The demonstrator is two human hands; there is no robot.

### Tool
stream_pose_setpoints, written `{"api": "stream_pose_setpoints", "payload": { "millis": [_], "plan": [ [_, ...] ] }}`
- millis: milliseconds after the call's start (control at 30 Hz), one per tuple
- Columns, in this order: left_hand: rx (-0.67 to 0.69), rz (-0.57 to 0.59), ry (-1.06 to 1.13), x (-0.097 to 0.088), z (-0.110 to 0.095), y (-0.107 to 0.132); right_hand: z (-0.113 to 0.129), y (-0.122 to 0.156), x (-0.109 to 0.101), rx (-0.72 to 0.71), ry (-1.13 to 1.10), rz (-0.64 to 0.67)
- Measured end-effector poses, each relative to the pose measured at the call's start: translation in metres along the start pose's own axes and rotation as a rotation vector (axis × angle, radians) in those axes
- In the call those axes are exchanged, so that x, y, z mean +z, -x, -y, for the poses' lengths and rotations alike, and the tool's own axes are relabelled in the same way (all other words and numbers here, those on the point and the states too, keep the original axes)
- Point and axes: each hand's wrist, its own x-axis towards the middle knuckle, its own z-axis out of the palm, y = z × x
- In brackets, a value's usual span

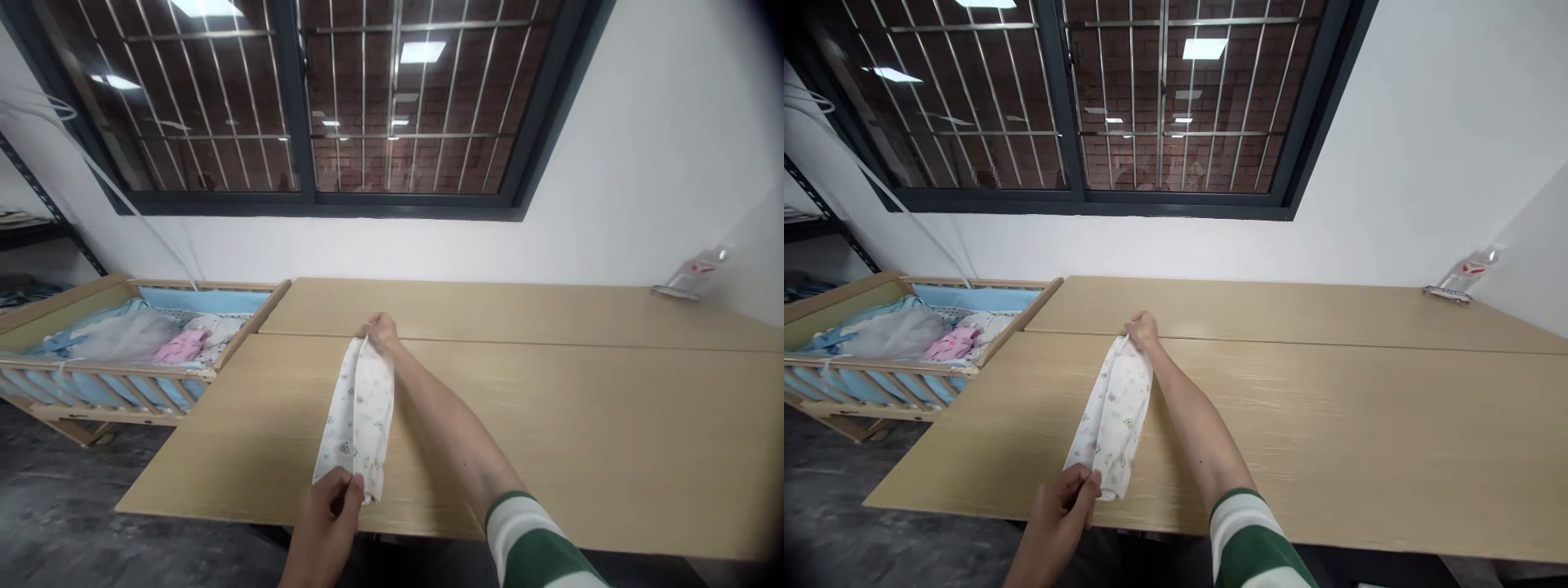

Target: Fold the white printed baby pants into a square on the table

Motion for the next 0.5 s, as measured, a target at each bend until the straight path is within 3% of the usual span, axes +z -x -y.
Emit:
{"api": "stream_pose_setpoints", "payload": {
  "millis": [133, 233, 500],
  "plan": [
    [0.009, -0.136, -0.33, -0.015, 0.029, 0.003, 0.003, 0.005, 0.03, -0.007, 0.092, -0.025],
    [-0.009, -0.155, -0.564, -0.023, 0.042, 0.0, 0.004, 0.008, 0.046, -0.032, 0.155, -0.039],
    [-0.216, -0.069, -0.906, -0.026, 0.032, -0.003, 0.004, 0.022, 0.058, -0.111, 0.289, -0.025]
  ]
}}
